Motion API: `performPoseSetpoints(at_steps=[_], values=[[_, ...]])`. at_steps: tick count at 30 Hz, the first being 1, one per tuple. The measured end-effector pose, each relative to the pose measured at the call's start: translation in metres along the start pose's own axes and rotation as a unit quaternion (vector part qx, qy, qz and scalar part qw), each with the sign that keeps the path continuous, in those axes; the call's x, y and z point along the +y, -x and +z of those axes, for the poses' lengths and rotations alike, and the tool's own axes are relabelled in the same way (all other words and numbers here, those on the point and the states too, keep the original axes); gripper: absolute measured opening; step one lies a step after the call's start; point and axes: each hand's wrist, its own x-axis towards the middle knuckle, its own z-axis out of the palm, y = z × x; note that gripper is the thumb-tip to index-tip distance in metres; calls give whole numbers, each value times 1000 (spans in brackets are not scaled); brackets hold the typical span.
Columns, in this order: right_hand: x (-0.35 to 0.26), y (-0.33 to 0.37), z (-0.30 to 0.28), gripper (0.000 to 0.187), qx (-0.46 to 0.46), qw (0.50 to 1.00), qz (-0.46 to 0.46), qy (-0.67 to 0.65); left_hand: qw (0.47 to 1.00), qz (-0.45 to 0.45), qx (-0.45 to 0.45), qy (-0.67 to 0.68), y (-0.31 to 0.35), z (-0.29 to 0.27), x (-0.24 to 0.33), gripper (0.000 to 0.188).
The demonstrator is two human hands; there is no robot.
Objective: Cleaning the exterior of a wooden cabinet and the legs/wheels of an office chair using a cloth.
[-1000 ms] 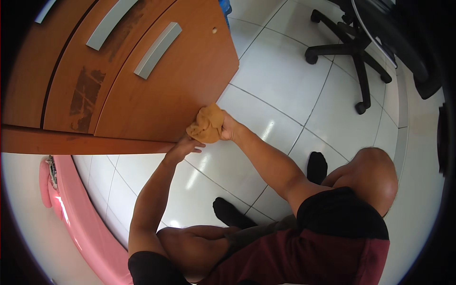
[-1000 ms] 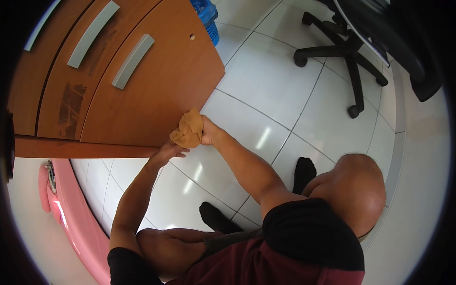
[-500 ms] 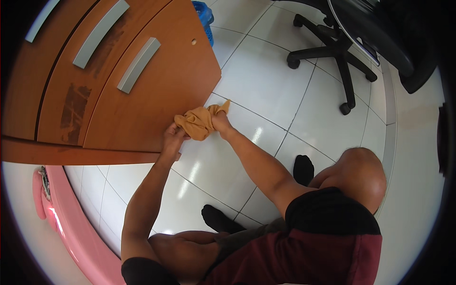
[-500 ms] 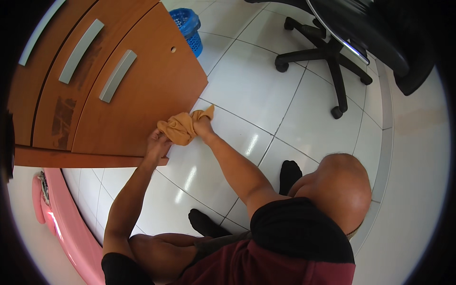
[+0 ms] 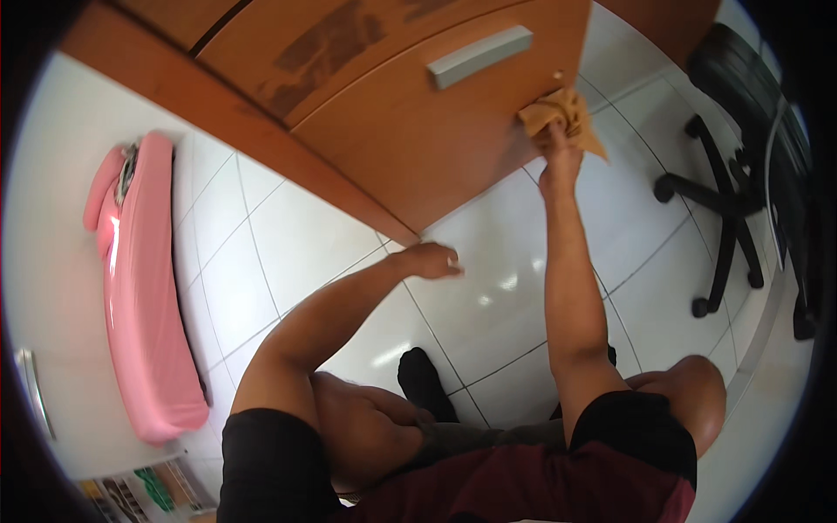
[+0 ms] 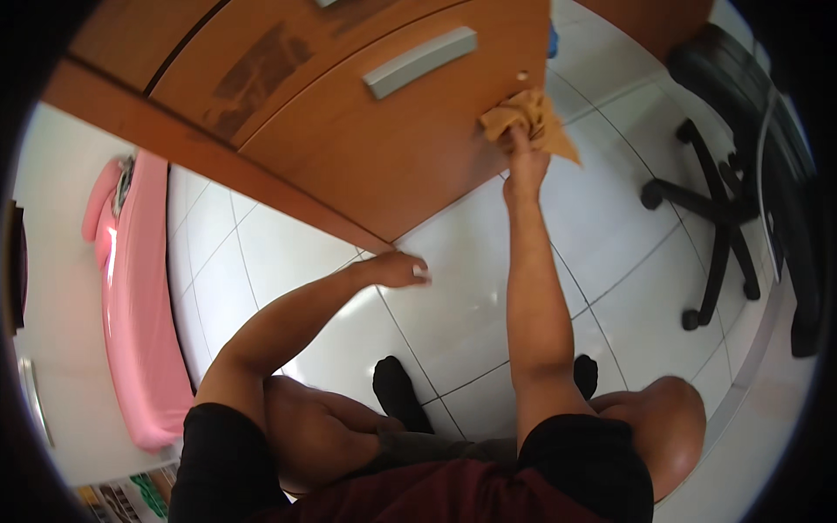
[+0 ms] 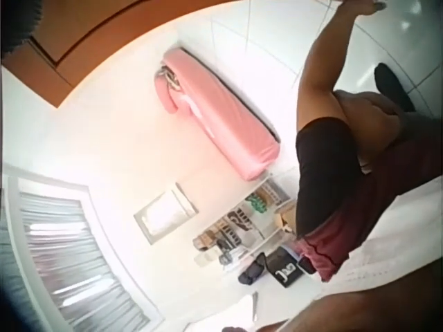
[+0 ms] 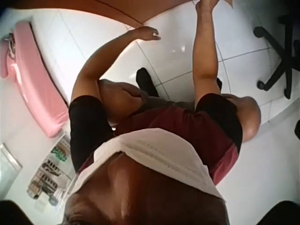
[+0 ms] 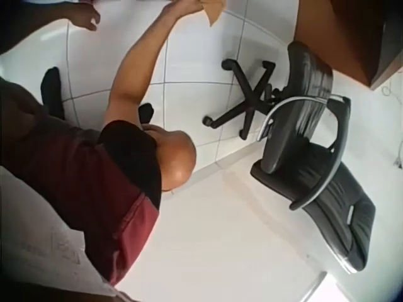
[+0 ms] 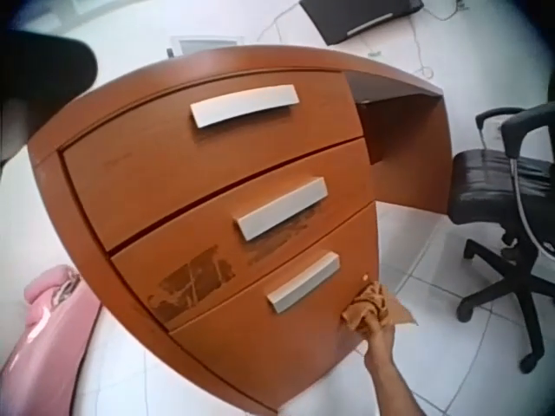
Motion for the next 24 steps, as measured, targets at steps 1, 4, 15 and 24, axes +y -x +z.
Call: performPoseSetpoints(at_steps=[1, 4, 15, 24], values=[[-1, 2, 12, 36, -14, 1000, 6, -2, 989, 49, -12, -140, 2, 16, -2, 50], [1, 19, 44, 48, 14, 982, -126, 142, 953, 25, -163, -255, -4, 42, 8, 51], [35, 161, 118, 60, -285, 846, -392, 221, 971, 135, 25, -197, -30, 57, -18, 34], [14, 144, 139, 49, -314, 847, -382, 195, 962, 16, -78, -263, -34, 47, -12, 34]])
